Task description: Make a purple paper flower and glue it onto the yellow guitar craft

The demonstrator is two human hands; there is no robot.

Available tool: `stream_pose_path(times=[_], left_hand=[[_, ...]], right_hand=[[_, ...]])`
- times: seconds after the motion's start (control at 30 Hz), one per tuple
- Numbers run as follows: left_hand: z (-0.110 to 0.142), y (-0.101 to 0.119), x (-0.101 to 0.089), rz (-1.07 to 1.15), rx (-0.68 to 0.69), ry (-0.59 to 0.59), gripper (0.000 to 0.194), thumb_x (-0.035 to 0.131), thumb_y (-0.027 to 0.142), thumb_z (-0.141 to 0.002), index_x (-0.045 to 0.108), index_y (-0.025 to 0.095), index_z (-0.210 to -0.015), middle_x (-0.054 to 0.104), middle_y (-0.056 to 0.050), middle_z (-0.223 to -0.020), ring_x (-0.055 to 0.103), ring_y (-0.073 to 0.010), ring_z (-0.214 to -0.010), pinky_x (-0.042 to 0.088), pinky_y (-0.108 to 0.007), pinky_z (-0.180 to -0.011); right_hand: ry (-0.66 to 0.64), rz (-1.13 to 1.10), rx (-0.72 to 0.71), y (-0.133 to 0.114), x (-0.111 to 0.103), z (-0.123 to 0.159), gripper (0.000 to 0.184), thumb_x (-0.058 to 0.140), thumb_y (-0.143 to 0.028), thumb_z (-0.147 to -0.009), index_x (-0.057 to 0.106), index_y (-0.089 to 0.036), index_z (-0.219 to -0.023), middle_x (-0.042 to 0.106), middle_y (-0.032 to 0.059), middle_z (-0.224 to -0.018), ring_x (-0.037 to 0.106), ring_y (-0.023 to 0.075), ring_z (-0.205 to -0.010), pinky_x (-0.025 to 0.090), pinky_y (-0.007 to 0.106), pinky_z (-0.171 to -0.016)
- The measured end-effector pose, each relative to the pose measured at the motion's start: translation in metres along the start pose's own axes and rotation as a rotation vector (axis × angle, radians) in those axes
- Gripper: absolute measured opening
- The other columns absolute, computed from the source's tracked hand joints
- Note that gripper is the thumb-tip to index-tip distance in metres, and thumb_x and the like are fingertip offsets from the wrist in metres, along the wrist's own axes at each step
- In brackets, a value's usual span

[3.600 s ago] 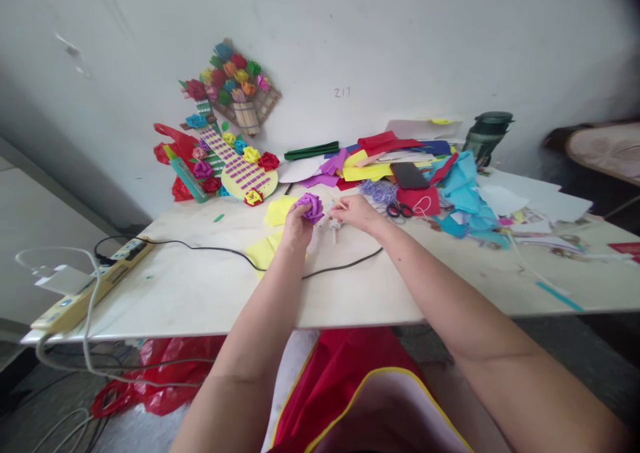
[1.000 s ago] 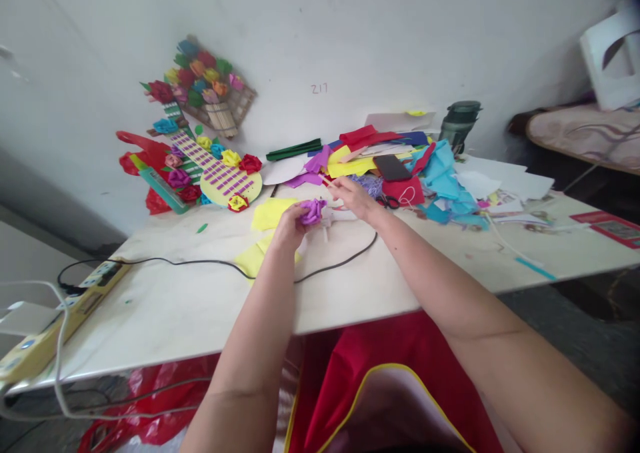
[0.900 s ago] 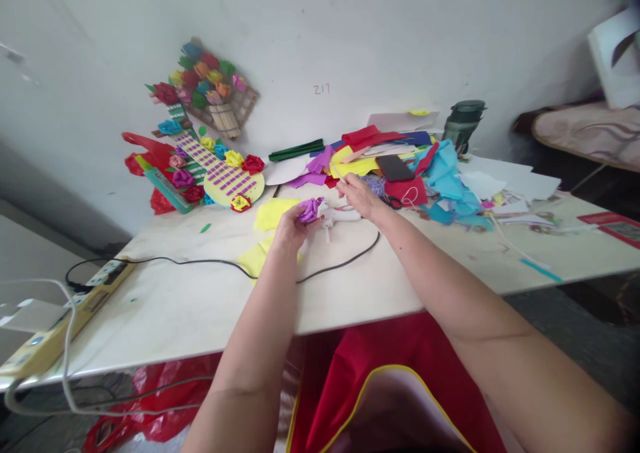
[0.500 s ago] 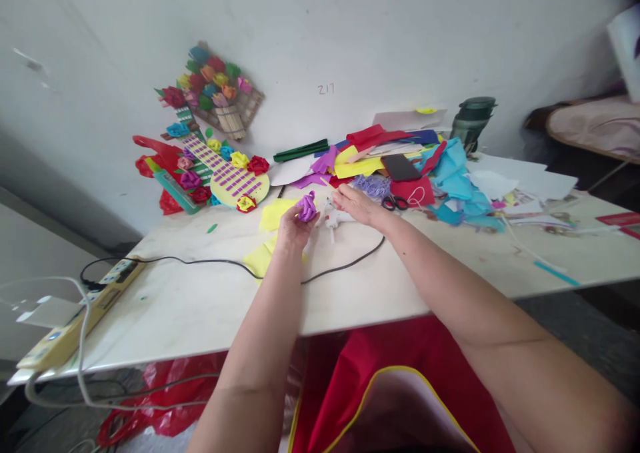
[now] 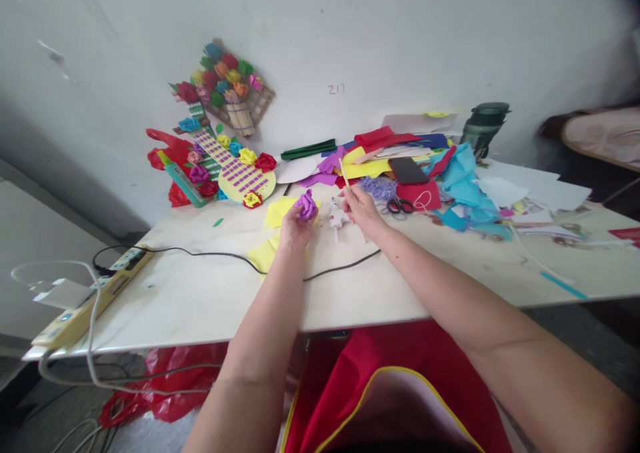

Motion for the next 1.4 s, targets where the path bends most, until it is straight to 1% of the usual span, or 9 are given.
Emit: stream_pose_path(times=[0.13,0.27,0.43,0.6,0.8,0.93,1.1,1.23,1.4], left_hand=[[0.0,0.007,0.0,-0.057,0.123,-0.077,0.02,0.055,0.002,-0.064,0.059,0.013,-0.081,0.065,-0.004,-0.076,0.063,-0.0134,-0.069,0.051,-0.029,-0.074],[-0.004,0.012,-0.003,-0.103,0.246,-0.066,0.024,0.059,0.003,-0.061,0.059,0.015,-0.082,0.064,-0.001,-0.071,0.06,-0.0104,-0.062,0.048,-0.022,-0.062],[-0.005,0.015,-0.003,-0.098,0.316,-0.075,0.026,0.063,0.004,-0.057,0.061,0.015,-0.081,0.064,-0.001,-0.073,0.061,-0.0104,-0.066,0.046,-0.022,-0.064],[-0.004,0.015,-0.003,-0.061,0.311,-0.049,0.022,0.065,0.005,-0.057,0.06,0.014,-0.076,0.063,-0.001,-0.07,0.061,-0.0114,-0.065,0.045,-0.024,-0.065],[-0.002,0.017,-0.001,-0.007,0.272,-0.087,0.018,0.062,0.002,-0.061,0.058,0.015,-0.074,0.062,0.0,-0.067,0.059,-0.0085,-0.06,0.046,-0.02,-0.062],[-0.002,0.016,-0.001,0.045,0.182,-0.065,0.015,0.057,0.002,-0.067,0.058,0.015,-0.075,0.061,-0.001,-0.068,0.061,-0.0085,-0.065,0.047,-0.017,-0.063],[0.003,0.015,0.002,0.186,0.104,-0.024,0.018,0.047,0.001,-0.072,0.057,0.014,-0.079,0.062,-0.003,-0.073,0.064,-0.0107,-0.073,0.051,-0.025,-0.079],[0.005,0.013,0.005,0.246,0.048,-0.022,0.016,0.046,0.002,-0.072,0.056,0.013,-0.079,0.062,-0.003,-0.071,0.063,-0.0106,-0.071,0.052,-0.026,-0.08],[0.002,0.014,0.001,0.215,0.078,-0.017,0.014,0.048,0.004,-0.069,0.056,0.014,-0.076,0.062,-0.004,-0.073,0.063,-0.012,-0.076,0.051,-0.029,-0.083]], right_hand=[[-0.12,0.114,-0.017,0.003,0.008,0.001,0.043,0.044,-0.059,-0.082,0.057,-0.018,-0.081,0.04,-0.0063,-0.048,0.036,0.0082,-0.043,0.028,0.021,-0.043],[-0.173,0.38,-0.102,0.001,0.008,0.0,0.037,0.042,-0.047,-0.085,0.06,-0.016,-0.076,0.045,-0.0032,-0.051,0.045,0.0113,-0.051,0.033,0.024,-0.052],[-0.193,0.663,-0.117,0.002,0.005,-0.002,0.028,0.043,-0.034,-0.084,0.062,-0.016,-0.074,0.052,-0.0004,-0.055,0.048,0.0141,-0.057,0.034,0.025,-0.057],[-0.118,0.724,-0.134,0.0,0.001,-0.004,0.018,0.046,-0.029,-0.082,0.059,-0.017,-0.086,0.056,-0.0001,-0.06,0.05,0.0151,-0.059,0.034,0.025,-0.058],[-0.151,0.757,-0.154,-0.004,0.004,-0.002,0.017,0.047,-0.029,-0.08,0.056,-0.019,-0.071,0.055,0.0005,-0.058,0.048,0.0147,-0.057,0.033,0.026,-0.058],[-0.154,0.756,-0.156,-0.007,0.005,-0.001,0.017,0.049,-0.028,-0.078,0.053,-0.018,-0.064,0.053,-0.0004,-0.056,0.045,0.0135,-0.056,0.031,0.025,-0.056],[-0.163,0.719,-0.178,-0.011,0.007,0.001,0.019,0.05,-0.029,-0.077,0.052,-0.018,-0.061,0.05,-0.0016,-0.053,0.044,0.0126,-0.055,0.03,0.025,-0.056],[-0.17,0.712,-0.202,-0.015,0.009,0.003,0.021,0.052,-0.029,-0.076,0.051,-0.018,-0.058,0.049,-0.002,-0.052,0.042,0.0119,-0.055,0.029,0.024,-0.055],[-0.173,0.726,-0.19,-0.017,0.01,0.004,0.022,0.054,-0.03,-0.076,0.052,-0.018,-0.058,0.049,-0.0019,-0.052,0.041,0.0118,-0.054,0.028,0.024,-0.054]])
Point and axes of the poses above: each hand's wrist, its own z-axis away from the middle knuckle, its own x-axis out of the palm, y = z × x, the point moved 5 cm from there along -z, towards the middle knuckle
